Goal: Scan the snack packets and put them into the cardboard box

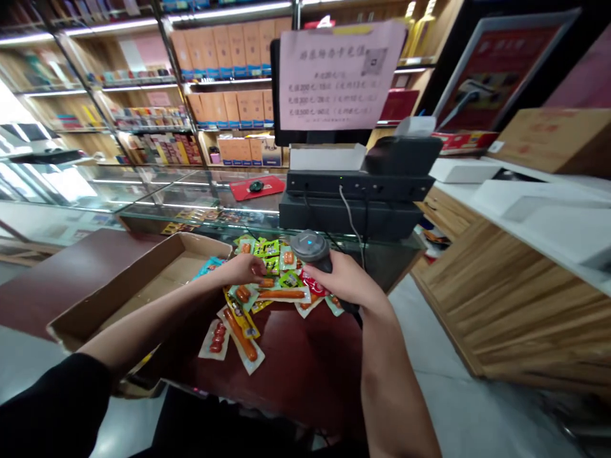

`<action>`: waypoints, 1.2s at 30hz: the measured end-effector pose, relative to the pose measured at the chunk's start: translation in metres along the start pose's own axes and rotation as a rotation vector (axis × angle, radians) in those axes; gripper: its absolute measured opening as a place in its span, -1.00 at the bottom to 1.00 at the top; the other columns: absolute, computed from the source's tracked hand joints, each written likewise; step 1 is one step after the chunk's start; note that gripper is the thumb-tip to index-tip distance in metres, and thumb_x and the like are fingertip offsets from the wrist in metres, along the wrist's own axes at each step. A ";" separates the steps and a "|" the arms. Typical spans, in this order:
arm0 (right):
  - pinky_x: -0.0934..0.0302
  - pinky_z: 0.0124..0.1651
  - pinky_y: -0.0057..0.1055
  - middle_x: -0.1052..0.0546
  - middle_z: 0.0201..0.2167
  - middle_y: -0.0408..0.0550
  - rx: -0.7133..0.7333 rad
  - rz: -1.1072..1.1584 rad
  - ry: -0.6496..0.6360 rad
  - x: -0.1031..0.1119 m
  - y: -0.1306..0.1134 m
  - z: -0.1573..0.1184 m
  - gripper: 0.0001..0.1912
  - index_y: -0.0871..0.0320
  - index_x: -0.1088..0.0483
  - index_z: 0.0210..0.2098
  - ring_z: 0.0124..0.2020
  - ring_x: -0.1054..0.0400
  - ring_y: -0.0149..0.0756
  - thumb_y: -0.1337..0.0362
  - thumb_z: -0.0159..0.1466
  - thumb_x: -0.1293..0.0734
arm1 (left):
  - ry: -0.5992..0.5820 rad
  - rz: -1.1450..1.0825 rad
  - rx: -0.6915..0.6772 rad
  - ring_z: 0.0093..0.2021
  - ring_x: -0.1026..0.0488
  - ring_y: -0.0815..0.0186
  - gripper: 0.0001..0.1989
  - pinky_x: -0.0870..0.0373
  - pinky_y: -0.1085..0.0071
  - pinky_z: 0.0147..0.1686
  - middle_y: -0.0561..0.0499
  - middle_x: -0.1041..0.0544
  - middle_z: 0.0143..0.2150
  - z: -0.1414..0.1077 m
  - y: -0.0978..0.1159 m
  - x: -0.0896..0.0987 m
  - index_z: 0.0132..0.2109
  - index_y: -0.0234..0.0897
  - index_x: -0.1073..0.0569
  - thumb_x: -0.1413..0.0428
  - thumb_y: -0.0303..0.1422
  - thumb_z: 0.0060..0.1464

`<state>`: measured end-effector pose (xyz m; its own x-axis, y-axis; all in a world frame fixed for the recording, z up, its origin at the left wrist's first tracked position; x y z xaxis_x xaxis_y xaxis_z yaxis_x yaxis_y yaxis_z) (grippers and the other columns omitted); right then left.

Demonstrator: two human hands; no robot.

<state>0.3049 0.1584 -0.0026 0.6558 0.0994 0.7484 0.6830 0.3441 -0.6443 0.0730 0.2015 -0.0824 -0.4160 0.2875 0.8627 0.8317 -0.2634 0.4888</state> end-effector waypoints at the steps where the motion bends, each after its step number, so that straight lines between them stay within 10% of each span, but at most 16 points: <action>1: -0.35 -0.14 -0.25 -0.61 -0.24 0.03 -0.004 0.005 0.005 0.002 0.001 -0.001 -0.51 0.16 -0.44 -0.02 -0.17 -0.48 -0.04 -0.02 0.18 -0.32 | -0.004 0.012 0.001 -0.35 -0.46 0.34 -0.73 -0.26 0.53 -0.38 0.04 -0.59 -0.35 0.006 0.001 -0.003 -0.26 -0.26 -0.57 -0.26 -0.29 -0.20; 20: -0.28 -0.44 -0.40 -0.54 -0.56 -0.07 -0.164 0.088 0.027 0.041 0.033 -0.024 -0.60 0.19 -0.45 -0.28 -0.54 -0.42 -0.28 -0.05 0.22 -0.27 | 0.094 0.193 -0.105 -0.30 -0.48 0.26 -0.78 -0.30 0.45 -0.32 -0.05 -0.59 -0.28 0.063 0.058 -0.027 -0.23 -0.24 -0.56 -0.17 -0.28 -0.07; 36: -0.34 -0.17 -0.24 -0.60 -0.35 -0.01 0.013 0.084 -0.062 0.000 -0.010 -0.008 -0.57 0.15 -0.46 -0.05 -0.32 -0.49 -0.13 0.02 0.19 -0.33 | 0.024 0.302 0.026 -0.33 -0.50 0.30 -0.79 -0.31 0.51 -0.36 -0.02 -0.60 -0.32 -0.006 -0.014 0.022 -0.26 -0.25 -0.59 -0.15 -0.38 -0.11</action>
<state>0.3004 0.1475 0.0025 0.6889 0.1860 0.7006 0.6220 0.3445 -0.7031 0.0505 0.2059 -0.0696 -0.1571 0.1779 0.9714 0.9280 -0.3098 0.2068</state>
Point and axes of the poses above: each hand's wrist, its own z-axis towards the middle knuckle, its own x-axis out of the back of the hand, y = z × x, the point moved 6 cm from there along z, towards the middle knuckle
